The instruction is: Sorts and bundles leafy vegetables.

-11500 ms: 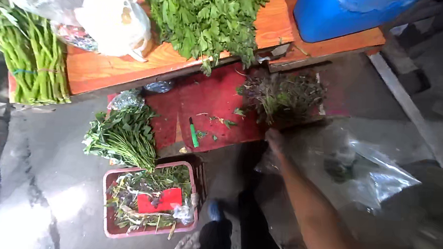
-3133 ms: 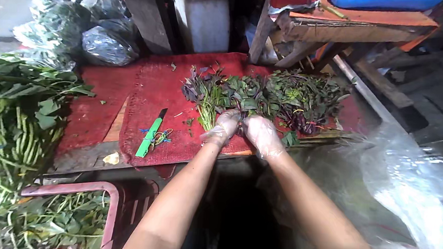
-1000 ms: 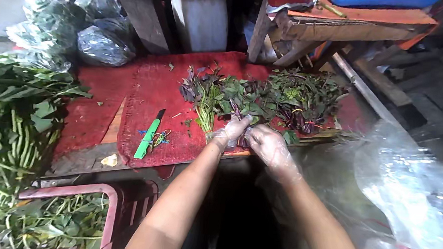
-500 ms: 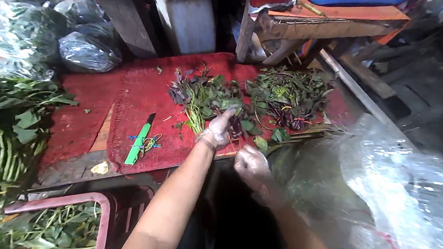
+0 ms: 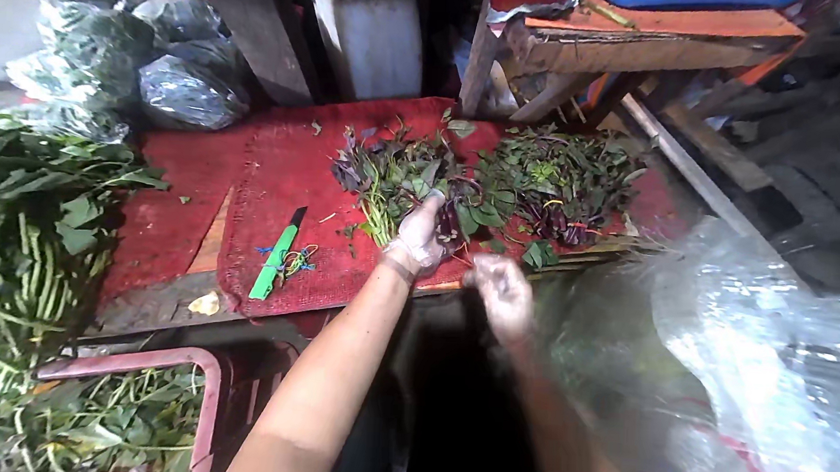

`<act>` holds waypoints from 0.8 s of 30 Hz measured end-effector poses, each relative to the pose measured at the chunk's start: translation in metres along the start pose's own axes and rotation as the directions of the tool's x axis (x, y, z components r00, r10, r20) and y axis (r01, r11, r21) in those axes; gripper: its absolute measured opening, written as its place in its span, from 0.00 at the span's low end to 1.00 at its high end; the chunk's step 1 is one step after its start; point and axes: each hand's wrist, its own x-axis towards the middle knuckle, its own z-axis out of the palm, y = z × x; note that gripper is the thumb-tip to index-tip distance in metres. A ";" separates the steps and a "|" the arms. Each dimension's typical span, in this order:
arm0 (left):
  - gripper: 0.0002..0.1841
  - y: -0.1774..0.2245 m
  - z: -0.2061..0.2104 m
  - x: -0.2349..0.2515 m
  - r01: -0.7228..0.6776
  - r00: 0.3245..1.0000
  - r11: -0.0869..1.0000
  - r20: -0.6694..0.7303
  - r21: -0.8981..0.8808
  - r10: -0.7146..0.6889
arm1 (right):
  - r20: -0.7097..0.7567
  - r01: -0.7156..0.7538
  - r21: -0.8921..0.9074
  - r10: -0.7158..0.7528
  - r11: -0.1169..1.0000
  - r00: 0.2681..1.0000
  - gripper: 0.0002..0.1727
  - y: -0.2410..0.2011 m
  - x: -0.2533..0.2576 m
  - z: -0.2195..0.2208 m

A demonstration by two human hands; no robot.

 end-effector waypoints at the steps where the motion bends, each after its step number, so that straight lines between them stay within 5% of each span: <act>1: 0.16 -0.004 0.002 0.002 -0.011 1.000 1.000 -0.017 0.018 0.011 | -0.017 -0.154 0.139 0.158 0.978 0.987 0.09 -0.006 0.007 0.004; 3: 0.19 -0.007 0.005 -0.001 -0.030 0.999 0.995 -0.038 0.096 0.034 | 0.039 -0.400 0.293 0.407 0.869 0.913 0.12 -0.018 0.019 0.013; 5: 0.23 -0.009 0.007 0.001 -0.072 0.996 0.991 -0.038 0.117 0.077 | 0.051 -0.458 0.287 0.464 0.841 0.884 0.10 -0.021 0.022 0.024; 10: 0.30 -0.015 0.006 0.001 -0.222 0.973 0.943 0.000 0.246 0.229 | -0.040 -0.421 0.366 0.467 0.830 0.884 0.07 -0.010 0.026 0.036; 16: 0.27 -0.001 0.007 -0.006 -0.211 0.977 0.970 -0.019 0.120 0.214 | -0.064 -0.404 0.441 0.476 0.802 0.877 0.08 -0.011 0.019 0.034; 21: 0.27 0.013 0.002 -0.012 -0.138 0.989 0.981 -0.029 0.135 0.143 | -0.345 -0.213 0.466 0.397 0.859 0.850 0.07 -0.007 0.025 0.005; 24: 0.28 0.012 -0.004 -0.010 -0.174 0.984 0.964 -0.008 0.199 0.179 | -0.454 -0.116 0.258 0.226 0.959 0.862 0.03 -0.002 0.026 -0.016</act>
